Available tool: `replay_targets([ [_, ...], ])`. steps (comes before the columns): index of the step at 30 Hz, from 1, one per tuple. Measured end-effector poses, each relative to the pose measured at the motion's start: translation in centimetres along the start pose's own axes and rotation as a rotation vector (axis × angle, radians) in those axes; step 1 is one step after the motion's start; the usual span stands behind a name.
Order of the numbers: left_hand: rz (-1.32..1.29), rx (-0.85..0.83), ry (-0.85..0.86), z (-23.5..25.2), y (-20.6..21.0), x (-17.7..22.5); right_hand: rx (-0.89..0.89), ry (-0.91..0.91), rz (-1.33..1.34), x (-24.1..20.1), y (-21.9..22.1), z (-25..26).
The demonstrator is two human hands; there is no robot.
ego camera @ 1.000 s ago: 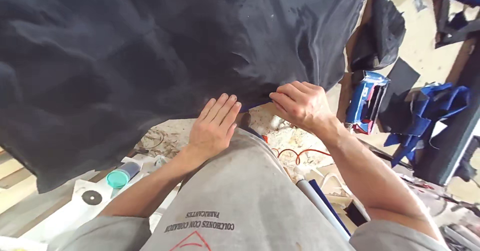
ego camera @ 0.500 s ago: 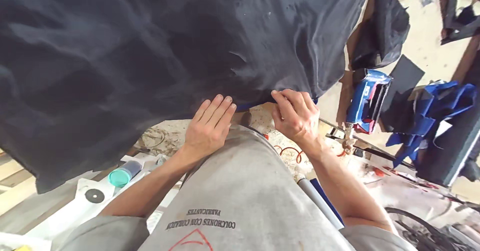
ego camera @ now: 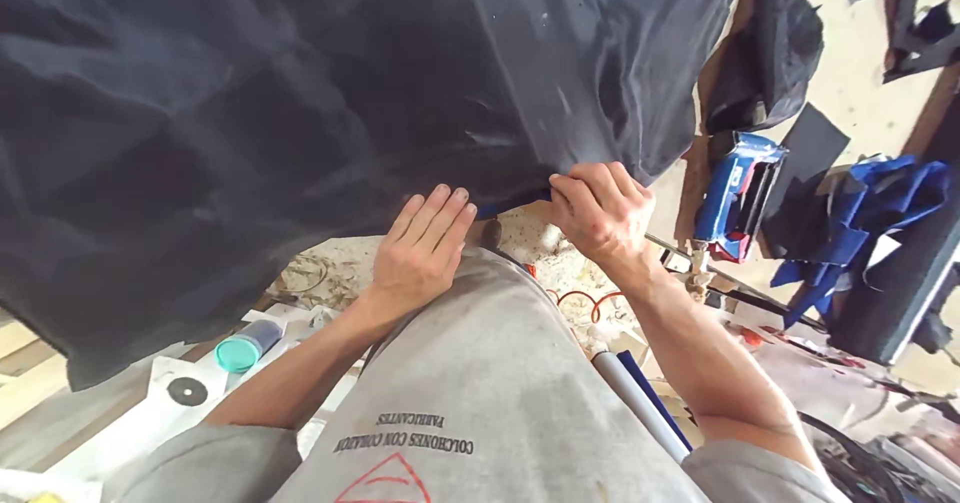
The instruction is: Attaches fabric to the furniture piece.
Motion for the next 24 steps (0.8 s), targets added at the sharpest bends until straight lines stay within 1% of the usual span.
replay_targets([
  [5,-0.018,-0.017,-0.023,0.2,-0.3,0.3,0.042,0.059,-0.007,-0.2,0.1,-0.1],
  [8,-0.014,0.054,-0.029,0.8,-0.9,0.7,0.055,0.067,-0.010,-0.2,0.0,-0.2],
  [10,-0.027,0.109,0.017,1.6,-1.2,1.3,0.056,0.068,-0.009,-0.2,0.0,-0.3],
  [11,-0.047,0.111,0.047,2.2,-1.3,1.5,0.048,0.069,-0.003,-0.2,0.0,-0.3],
  [16,-0.148,0.041,0.198,5.1,-1.9,1.7,-0.006,0.078,0.013,-0.1,0.2,-0.1],
  [18,-0.147,-0.045,0.228,6.3,-1.9,2.1,-0.023,0.083,0.009,-0.1,0.2,0.0],
  [22,-0.103,-0.349,0.166,9.2,0.0,1.8,-0.040,0.091,0.009,-0.1,0.3,0.3],
  [24,-0.116,-0.459,0.149,10.3,0.8,1.6,-0.086,0.096,0.019,-0.2,0.4,0.6],
])
Point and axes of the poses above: each hand's wrist, its own z-axis towards the middle knuckle, its own y-axis out of the palm, x = y × z, the point moved 9 cm from there along z, towards the middle knuckle, and after that the axes turned 10 degrees about x, right-handed, at the moved point
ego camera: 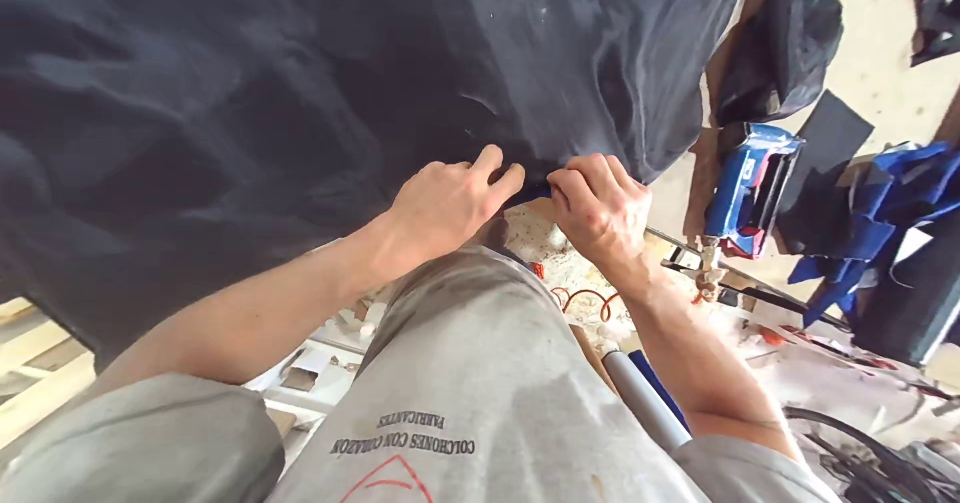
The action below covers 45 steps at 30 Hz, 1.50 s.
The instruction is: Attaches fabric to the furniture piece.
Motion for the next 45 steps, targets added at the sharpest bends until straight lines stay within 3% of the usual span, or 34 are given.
replay_targets([
  [5,0.011,-0.079,0.012,0.9,-0.1,-0.5,-0.241,0.066,0.084,0.4,0.4,0.6],
  [8,0.030,-0.088,0.046,0.9,0.2,-0.2,-0.286,0.096,0.094,0.6,0.3,0.3],
  [14,0.058,-0.204,0.054,1.5,0.6,0.0,-0.218,0.105,0.057,0.1,0.2,-0.5],
  [19,0.035,-0.186,0.062,1.4,0.5,-0.4,-0.182,0.059,0.000,-0.2,-0.3,-0.2],
  [27,0.010,-0.168,0.102,1.4,0.5,-0.4,0.029,0.049,-0.051,-0.1,-0.9,-0.6],
  [37,0.071,-0.361,0.129,2.1,0.9,0.6,-0.188,0.157,-0.052,-0.4,0.0,-0.5],
  [45,0.039,-0.341,0.116,2.0,0.8,0.2,-0.014,0.225,-0.085,-0.3,-0.4,-0.8],
])
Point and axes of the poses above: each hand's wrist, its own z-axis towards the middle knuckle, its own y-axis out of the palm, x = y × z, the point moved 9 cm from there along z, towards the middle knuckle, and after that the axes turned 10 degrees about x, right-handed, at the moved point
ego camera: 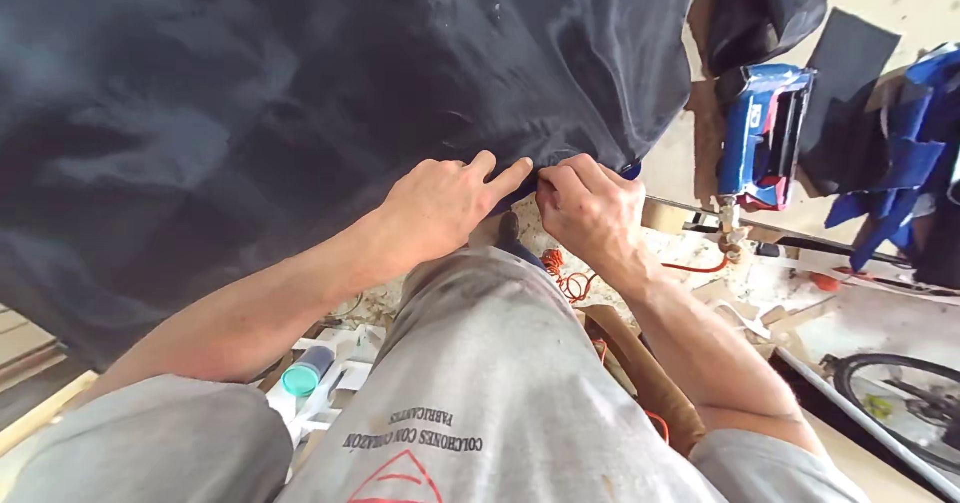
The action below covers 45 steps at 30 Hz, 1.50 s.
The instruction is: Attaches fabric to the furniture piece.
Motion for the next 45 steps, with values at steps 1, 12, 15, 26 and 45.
replay_targets([
  [1,0.000,0.001,0.004,0.0,0.0,0.0,0.030,0.009,-0.012,0.0,0.0,0.0],
  [12,0.044,-0.022,0.049,0.3,0.4,0.3,-0.201,0.030,-0.043,-1.4,0.9,-0.1],
  [15,0.037,-0.017,0.062,0.2,0.4,0.3,-0.160,0.059,-0.061,-1.6,0.8,-0.7],
  [26,0.016,-0.098,0.030,0.5,0.4,0.3,-0.026,0.746,-0.307,14.1,-9.4,-6.8],
  [45,-0.108,-0.131,0.061,0.8,0.5,-0.2,-0.005,1.343,0.009,27.3,-11.3,-9.3],
])
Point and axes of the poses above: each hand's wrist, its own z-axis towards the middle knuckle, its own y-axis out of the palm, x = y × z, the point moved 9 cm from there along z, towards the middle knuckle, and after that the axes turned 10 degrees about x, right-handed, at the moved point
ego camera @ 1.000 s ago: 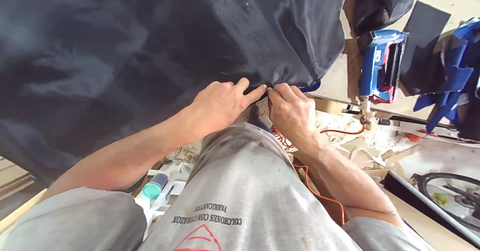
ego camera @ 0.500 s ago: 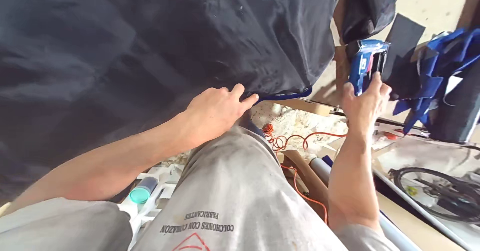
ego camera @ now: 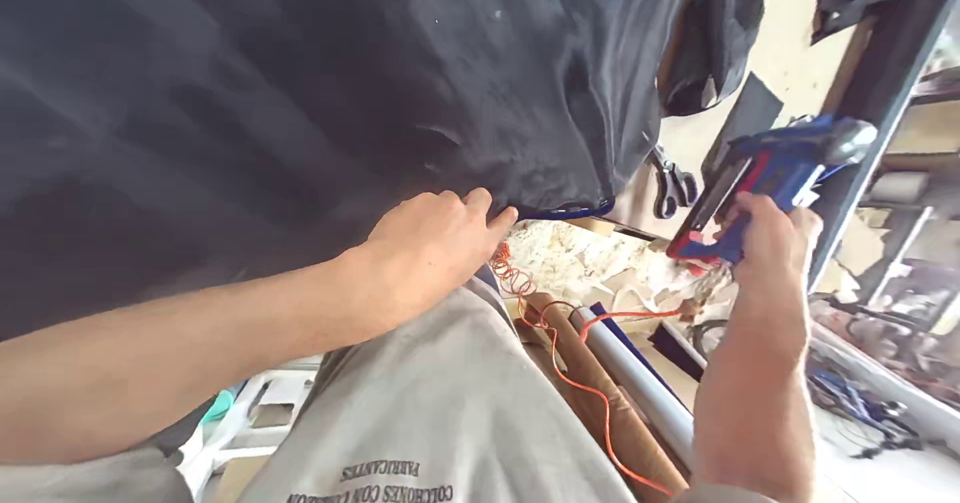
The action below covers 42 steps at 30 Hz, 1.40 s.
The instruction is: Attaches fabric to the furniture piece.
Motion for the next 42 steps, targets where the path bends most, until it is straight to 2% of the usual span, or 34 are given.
replay_targets([
  [2,-0.039,0.017,-0.001,0.0,0.1,-0.2,-0.135,-0.058,0.264,-2.2,-1.2,-6.2],
  [4,-0.044,-0.008,-0.002,0.0,0.2,-0.3,-0.250,-0.113,0.383,-4.1,-2.0,-14.2],
  [7,-0.040,-0.074,-0.007,0.3,0.3,-0.3,-0.321,-0.121,0.438,-6.5,-1.2,-24.2],
  [10,-0.024,-0.077,0.028,0.2,0.4,-0.2,-0.367,-0.163,0.367,-7.8,1.4,-28.2],
  [13,-0.041,-0.023,0.057,0.1,0.2,-0.2,-0.370,-0.179,0.264,-8.4,2.8,-28.6],
  [24,-0.019,0.039,0.064,0.1,-0.1,-0.2,-0.387,-0.182,0.214,-8.4,5.4,-28.1],
  [28,-0.003,0.052,0.063,0.1,-0.1,-0.1,-0.391,-0.187,0.211,-8.1,5.3,-28.0],
  [33,-0.012,0.027,0.066,-0.3,0.4,-0.1,-0.331,-0.197,0.273,-8.5,2.8,-27.7],
  [42,-0.001,0.340,0.044,-1.8,-0.1,0.2,-0.458,-0.373,0.085,-9.2,4.4,-27.1],
])
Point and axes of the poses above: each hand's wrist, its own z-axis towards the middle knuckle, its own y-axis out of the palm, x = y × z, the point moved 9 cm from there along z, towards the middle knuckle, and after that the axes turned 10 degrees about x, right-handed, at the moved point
